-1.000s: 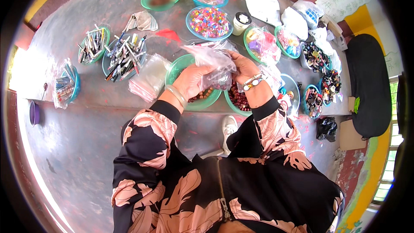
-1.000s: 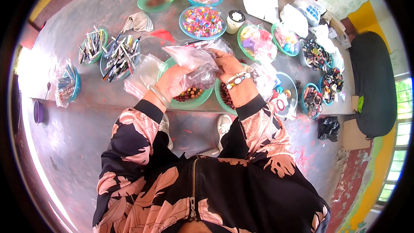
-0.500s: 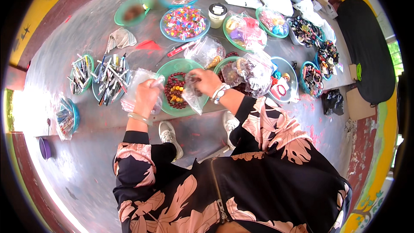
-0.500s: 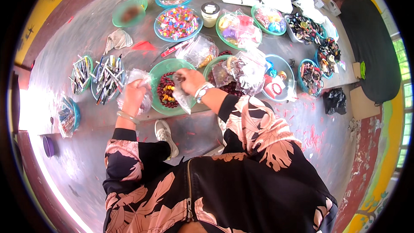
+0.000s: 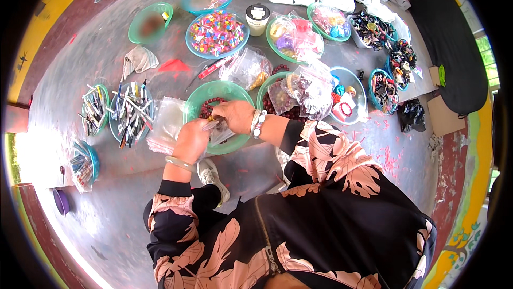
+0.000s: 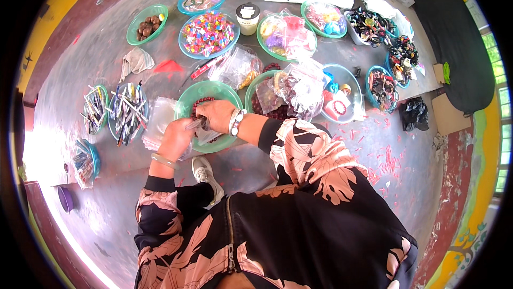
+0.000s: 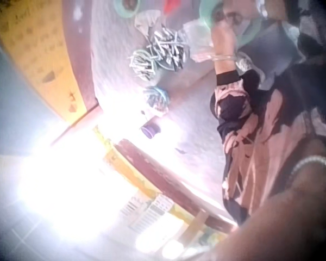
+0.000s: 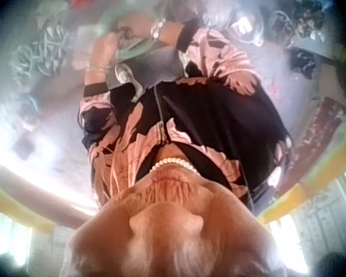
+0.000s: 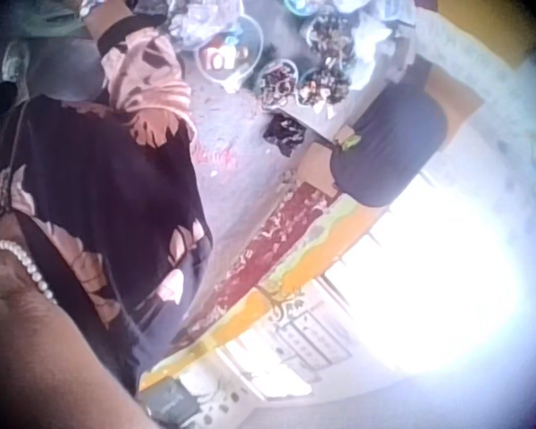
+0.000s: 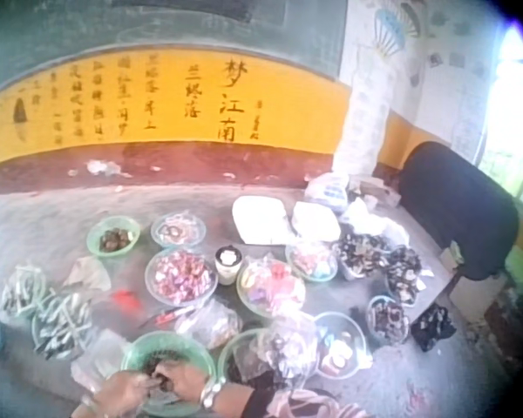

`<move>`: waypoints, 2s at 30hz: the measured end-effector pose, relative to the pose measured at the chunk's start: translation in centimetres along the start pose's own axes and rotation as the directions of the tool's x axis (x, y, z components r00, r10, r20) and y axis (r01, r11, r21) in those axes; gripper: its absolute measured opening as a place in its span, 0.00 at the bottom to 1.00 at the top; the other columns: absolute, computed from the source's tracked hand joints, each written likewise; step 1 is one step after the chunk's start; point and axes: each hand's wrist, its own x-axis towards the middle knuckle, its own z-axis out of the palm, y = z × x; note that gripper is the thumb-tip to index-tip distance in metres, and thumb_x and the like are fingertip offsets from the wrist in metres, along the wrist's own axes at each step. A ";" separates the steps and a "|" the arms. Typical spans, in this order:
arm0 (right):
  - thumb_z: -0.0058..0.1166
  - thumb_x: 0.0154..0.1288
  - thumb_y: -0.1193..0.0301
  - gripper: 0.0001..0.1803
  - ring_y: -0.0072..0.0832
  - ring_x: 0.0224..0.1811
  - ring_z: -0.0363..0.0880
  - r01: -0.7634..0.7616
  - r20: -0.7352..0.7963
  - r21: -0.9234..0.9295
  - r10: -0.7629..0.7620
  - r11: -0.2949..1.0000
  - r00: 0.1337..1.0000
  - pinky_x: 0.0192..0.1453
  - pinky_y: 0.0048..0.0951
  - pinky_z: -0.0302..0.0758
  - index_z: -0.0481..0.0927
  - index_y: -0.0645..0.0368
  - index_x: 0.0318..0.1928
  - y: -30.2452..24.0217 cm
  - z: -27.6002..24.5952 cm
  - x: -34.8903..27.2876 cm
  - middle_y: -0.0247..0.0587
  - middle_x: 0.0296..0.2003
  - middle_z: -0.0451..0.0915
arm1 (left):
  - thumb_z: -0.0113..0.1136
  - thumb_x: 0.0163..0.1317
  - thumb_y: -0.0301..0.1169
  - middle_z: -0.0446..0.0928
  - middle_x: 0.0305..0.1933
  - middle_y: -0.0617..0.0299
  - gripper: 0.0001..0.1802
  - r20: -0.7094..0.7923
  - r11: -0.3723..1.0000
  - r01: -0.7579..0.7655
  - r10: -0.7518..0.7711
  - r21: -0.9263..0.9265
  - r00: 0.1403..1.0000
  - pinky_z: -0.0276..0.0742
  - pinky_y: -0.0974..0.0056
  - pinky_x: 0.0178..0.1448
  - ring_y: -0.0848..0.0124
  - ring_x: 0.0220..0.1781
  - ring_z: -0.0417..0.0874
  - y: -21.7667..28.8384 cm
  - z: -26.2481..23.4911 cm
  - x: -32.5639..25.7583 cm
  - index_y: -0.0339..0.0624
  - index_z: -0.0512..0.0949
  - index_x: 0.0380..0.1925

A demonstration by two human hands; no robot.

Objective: The person sits on the floor and packs small, round, colorful beads from green bowls into clear plastic bags. They open each bag, pour the beads in, and seal the bags, placing the finished packages on the floor.

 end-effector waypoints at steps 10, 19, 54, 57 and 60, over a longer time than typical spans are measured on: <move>0.49 0.50 0.73 0.13 0.38 0.41 0.77 -0.005 0.058 -0.210 0.017 0.978 0.998 0.45 0.38 0.72 0.78 0.53 0.39 -0.7 -0.4 0.7 0.42 0.33 0.77 | 0.51 0.50 0.24 0.75 0.31 0.43 0.10 -0.132 0.992 0.050 -0.066 -0.118 0.989 0.71 0.56 0.39 0.47 0.37 0.76 1.9 -0.1 0.5 0.37 0.73 0.34; 0.65 0.36 0.72 0.20 0.38 0.40 0.77 -0.064 0.153 -0.291 0.113 0.955 0.982 0.41 0.36 0.74 0.76 0.55 0.36 -0.8 -0.7 0.7 0.40 0.32 0.77 | 0.51 0.52 0.26 0.73 0.30 0.46 0.05 -0.196 0.989 -0.134 0.144 0.060 0.970 0.69 0.50 0.38 0.47 0.35 0.74 1.1 0.0 0.0 0.37 0.72 0.29; 0.54 0.49 0.73 0.07 0.40 0.38 0.74 -0.041 -0.194 -0.204 0.001 0.978 0.981 0.40 0.38 0.73 0.76 0.58 0.31 -2.1 -1.4 -0.6 0.43 0.31 0.75 | 0.53 0.53 0.27 0.72 0.29 0.50 0.04 -0.403 0.991 -0.136 0.126 0.005 0.907 0.70 0.53 0.33 0.50 0.31 0.74 2.1 -1.8 -0.3 0.37 0.72 0.25; 0.54 0.49 0.75 0.05 0.41 0.37 0.75 -0.033 -0.294 -0.130 -0.007 0.991 0.956 0.38 0.37 0.73 0.77 0.57 0.30 -2.8 -1.2 -0.6 0.42 0.31 0.76 | 0.54 0.52 0.25 0.73 0.28 0.50 0.03 -0.366 0.987 -0.153 0.161 0.051 0.917 0.70 0.55 0.34 0.52 0.32 0.75 2.0 -1.1 -0.5 0.38 0.74 0.27; 0.54 0.49 0.75 0.06 0.42 0.34 0.76 -0.007 -0.266 -0.051 -0.007 0.999 0.964 0.36 0.35 0.74 0.77 0.56 0.31 -2.4 -0.7 -0.6 0.41 0.31 0.77 | 0.53 0.51 0.23 0.73 0.28 0.50 0.03 -0.329 0.983 -0.174 0.182 0.053 0.927 0.70 0.56 0.34 0.52 0.32 0.75 2.6 -0.8 -0.6 0.38 0.75 0.27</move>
